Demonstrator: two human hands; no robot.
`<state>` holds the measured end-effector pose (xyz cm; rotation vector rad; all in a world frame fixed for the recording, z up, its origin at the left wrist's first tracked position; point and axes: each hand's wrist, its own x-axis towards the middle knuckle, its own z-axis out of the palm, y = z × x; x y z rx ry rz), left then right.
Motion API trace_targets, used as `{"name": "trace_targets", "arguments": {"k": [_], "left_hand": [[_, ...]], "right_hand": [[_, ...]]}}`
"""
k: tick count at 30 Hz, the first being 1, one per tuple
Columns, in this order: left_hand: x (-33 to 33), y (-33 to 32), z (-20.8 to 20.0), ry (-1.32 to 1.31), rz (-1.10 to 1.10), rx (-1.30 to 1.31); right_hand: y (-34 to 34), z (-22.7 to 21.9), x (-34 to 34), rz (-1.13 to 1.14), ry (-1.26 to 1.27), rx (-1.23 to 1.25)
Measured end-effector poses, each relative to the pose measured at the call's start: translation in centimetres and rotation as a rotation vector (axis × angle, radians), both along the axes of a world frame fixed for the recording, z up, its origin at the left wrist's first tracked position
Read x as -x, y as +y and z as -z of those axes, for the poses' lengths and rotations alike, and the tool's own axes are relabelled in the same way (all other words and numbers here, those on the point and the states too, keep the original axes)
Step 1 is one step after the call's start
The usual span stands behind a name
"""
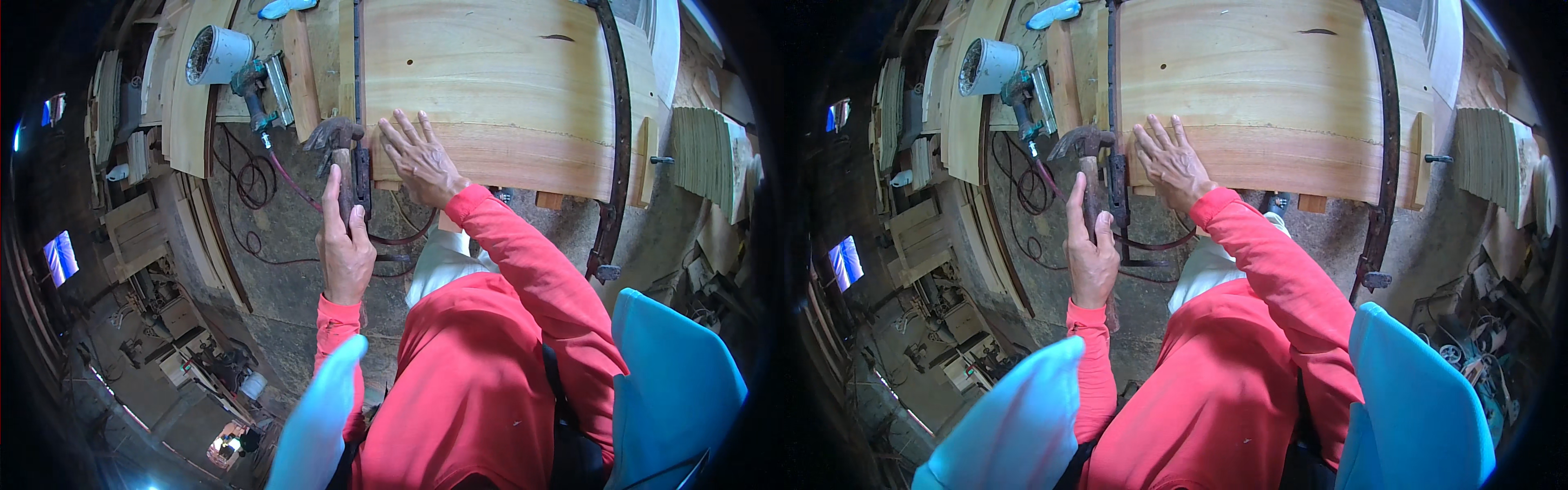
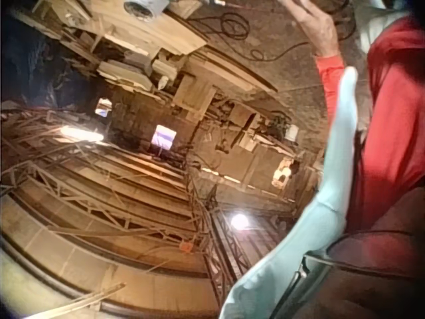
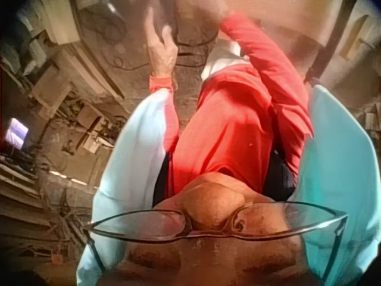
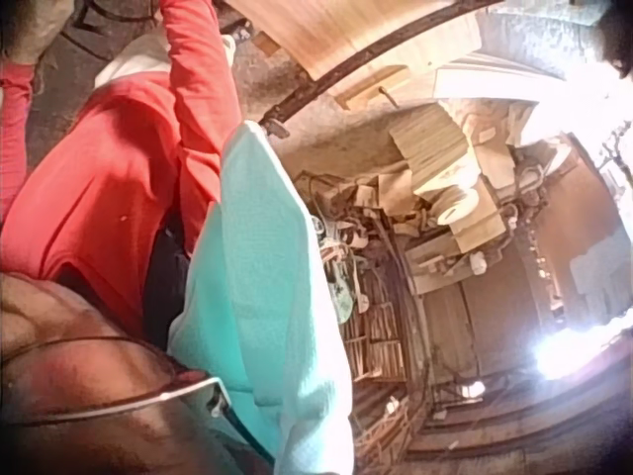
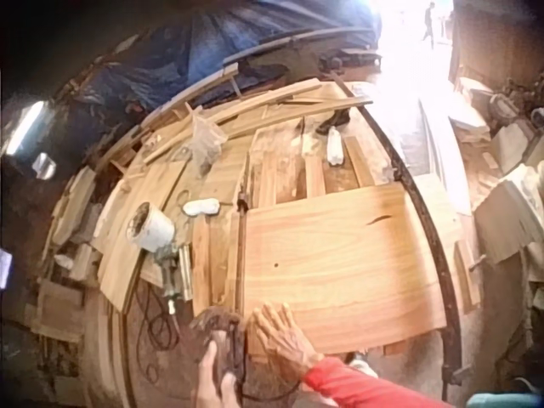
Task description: The person fastens clamped wooden boards using a pneumatic nail gun, taps the seam with a hammer, and loosens the bar clamp on the workbench.
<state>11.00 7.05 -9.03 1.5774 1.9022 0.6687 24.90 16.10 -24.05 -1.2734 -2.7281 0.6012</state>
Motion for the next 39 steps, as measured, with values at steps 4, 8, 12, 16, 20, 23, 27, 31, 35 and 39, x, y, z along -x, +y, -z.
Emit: {"name": "trace_targets", "arguments": {"k": [4,8,12,16,20,23,27,31,35,39], "left_hand": [[0.6,-0.2,-0.2,0.035,-0.017,-0.002],[0.8,-0.6,0.1,0.031,-0.021,-0.006],[1.0,-0.7,0.7,0.023,-0.009,-0.001],[0.4,-0.3,-0.2,-0.012,-0.008,0.028],[-1.4,0.2,-0.3,-0.066,0.053,0.062],[-2.8,0.5,0.2,-0.071,0.083,0.129],[-5.3,1.1,0.2,-0.085,0.142,0.210],[-6.8,1.7,0.4,-0.049,0.267,0.124],[-7.5,1.7,0.3,-0.036,0.262,0.174],[-8.1,1.6,1.0,-0.029,0.306,0.124]], "right_hand": [[-0.4,0.5,-0.1,-0.026,0.003,-0.016],[0.2,0.6,0.4,-0.017,0.058,-0.019],[-0.6,2.6,1.0,0.012,0.046,-0.108],[-1.6,0.3,0.4,0.019,0.000,-0.072],[-4.1,0.5,-3.9,0.226,0.081,-0.027],[-5.3,0.2,-8.1,0.287,0.003,-0.038],[-5.4,0.1,-11.2,0.340,0.035,-0.036],[-5.4,-0.1,-13.0,0.397,-0.010,-0.054],[-7.2,-0.4,-14.4,0.412,0.050,-0.018],[-7.1,-0.3,-16.1,0.454,0.028,-0.038]]}}
